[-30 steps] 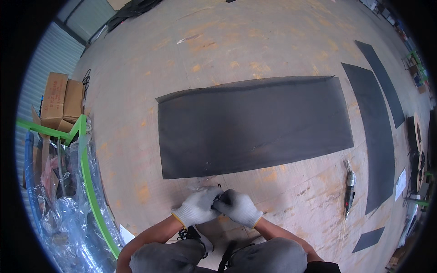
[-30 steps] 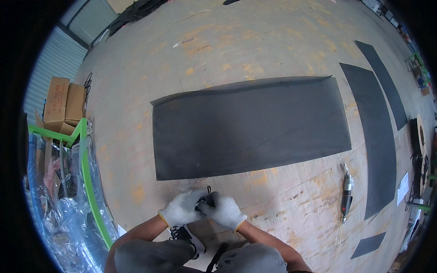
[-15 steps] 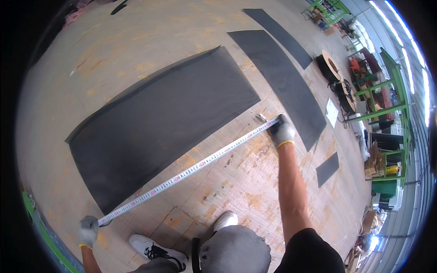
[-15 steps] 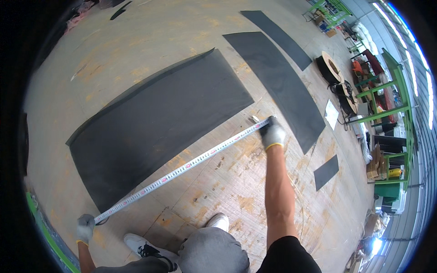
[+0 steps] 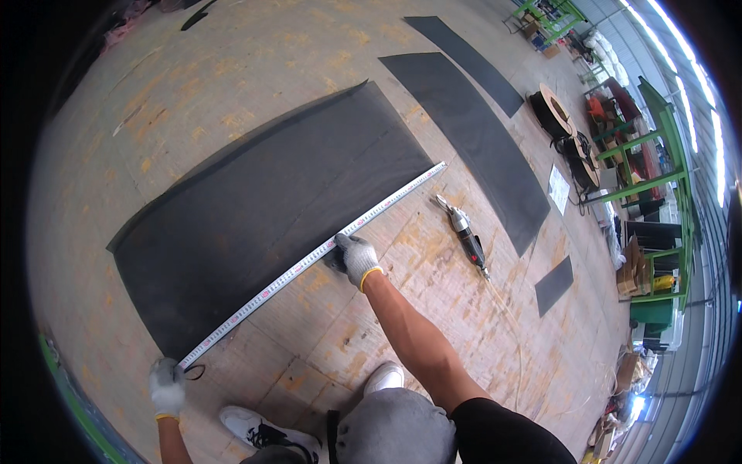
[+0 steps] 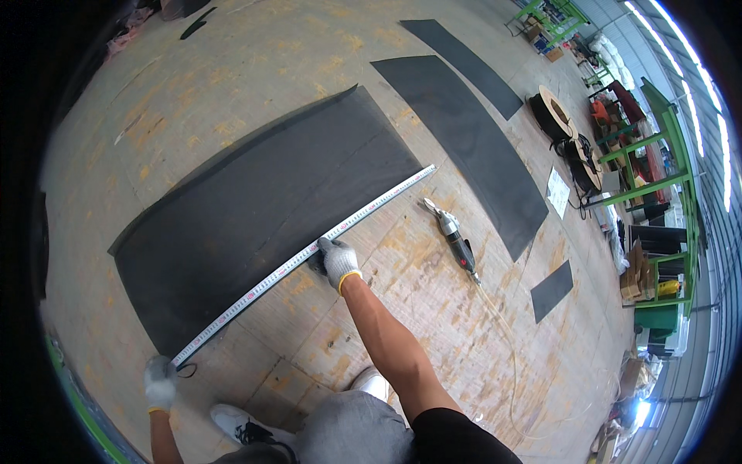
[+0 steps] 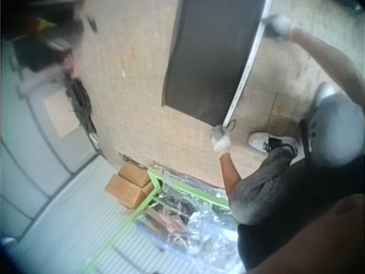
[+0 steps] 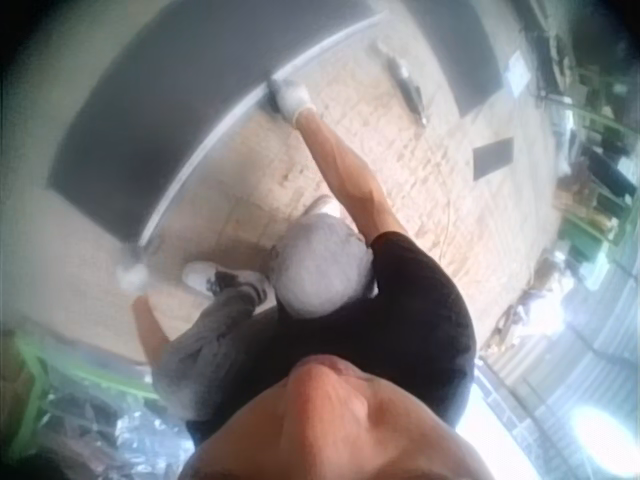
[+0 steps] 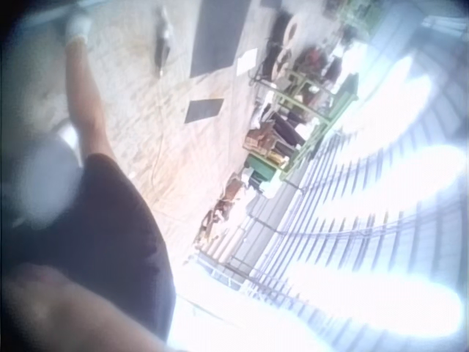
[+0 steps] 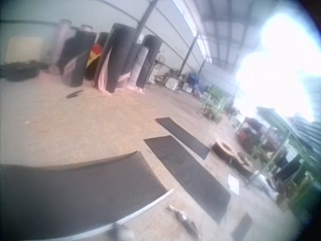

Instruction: The person measures a black sheet on the floor with a tape measure, then uses a handheld oscillating multi-tool to cut along the measured line. The person repeats measuring and cutting on another section of the same material.

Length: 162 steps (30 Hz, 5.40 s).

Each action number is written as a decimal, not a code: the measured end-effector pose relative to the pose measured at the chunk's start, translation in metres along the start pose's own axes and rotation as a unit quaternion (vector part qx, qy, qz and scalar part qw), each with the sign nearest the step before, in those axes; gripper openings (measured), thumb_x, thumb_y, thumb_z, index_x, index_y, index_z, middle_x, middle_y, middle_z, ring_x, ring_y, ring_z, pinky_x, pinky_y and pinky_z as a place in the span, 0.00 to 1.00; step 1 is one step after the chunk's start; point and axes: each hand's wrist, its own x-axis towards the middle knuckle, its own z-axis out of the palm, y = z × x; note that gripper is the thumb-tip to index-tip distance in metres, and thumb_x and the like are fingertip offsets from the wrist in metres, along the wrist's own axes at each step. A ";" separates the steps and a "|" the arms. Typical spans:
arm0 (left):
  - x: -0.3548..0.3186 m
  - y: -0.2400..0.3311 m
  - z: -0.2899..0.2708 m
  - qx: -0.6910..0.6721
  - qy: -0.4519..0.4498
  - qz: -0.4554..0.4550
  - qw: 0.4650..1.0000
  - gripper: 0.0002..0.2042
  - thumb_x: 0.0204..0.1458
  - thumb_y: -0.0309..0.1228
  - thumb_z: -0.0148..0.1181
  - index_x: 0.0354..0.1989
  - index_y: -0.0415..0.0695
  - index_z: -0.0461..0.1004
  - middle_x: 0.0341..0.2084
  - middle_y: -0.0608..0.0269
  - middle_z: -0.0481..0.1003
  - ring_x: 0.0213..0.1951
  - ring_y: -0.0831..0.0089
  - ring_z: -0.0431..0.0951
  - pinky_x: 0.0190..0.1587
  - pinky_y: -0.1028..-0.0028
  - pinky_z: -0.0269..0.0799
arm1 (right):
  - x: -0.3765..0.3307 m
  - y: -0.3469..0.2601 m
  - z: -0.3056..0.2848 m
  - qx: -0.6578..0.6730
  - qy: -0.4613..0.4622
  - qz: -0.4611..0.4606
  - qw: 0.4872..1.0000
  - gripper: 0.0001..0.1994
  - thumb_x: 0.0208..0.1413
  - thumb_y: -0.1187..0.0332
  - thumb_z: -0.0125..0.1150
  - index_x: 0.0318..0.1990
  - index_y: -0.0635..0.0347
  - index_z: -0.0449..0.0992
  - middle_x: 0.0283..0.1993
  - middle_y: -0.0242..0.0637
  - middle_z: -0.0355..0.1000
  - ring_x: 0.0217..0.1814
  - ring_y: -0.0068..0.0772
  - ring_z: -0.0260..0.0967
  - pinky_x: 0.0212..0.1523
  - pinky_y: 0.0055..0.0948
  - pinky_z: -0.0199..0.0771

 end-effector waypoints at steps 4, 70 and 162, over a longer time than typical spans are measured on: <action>-0.018 -0.047 0.000 -0.031 0.028 -0.010 0.999 0.01 0.57 0.21 0.62 0.36 0.39 0.78 0.33 0.47 0.78 0.40 0.44 0.78 0.47 0.52 0.74 | 0.004 0.010 0.003 -0.056 -0.049 0.033 0.997 0.15 0.75 0.61 0.57 0.41 0.66 0.79 0.28 0.41 0.79 0.20 0.31 0.72 0.22 0.29 0.69; -0.016 -0.047 0.050 -0.117 -0.014 -0.175 0.977 0.06 0.54 0.21 0.67 0.38 0.37 0.76 0.32 0.50 0.75 0.36 0.53 0.77 0.43 0.58 0.74 | -0.196 0.126 0.067 -0.851 -0.347 -0.066 0.389 0.19 0.64 0.67 0.61 0.62 0.57 0.79 0.65 0.52 0.67 0.65 0.56 0.70 0.54 0.65 0.80; 0.008 -0.026 0.005 -0.106 -0.111 -0.268 0.951 0.18 0.52 0.33 0.72 0.50 0.42 0.79 0.42 0.49 0.83 0.46 0.48 0.82 0.51 0.54 0.78 | -0.204 0.194 0.212 -0.777 -0.215 -0.119 0.580 0.19 0.59 0.67 0.65 0.56 0.63 0.73 0.48 0.55 0.79 0.47 0.60 0.82 0.48 0.53 0.84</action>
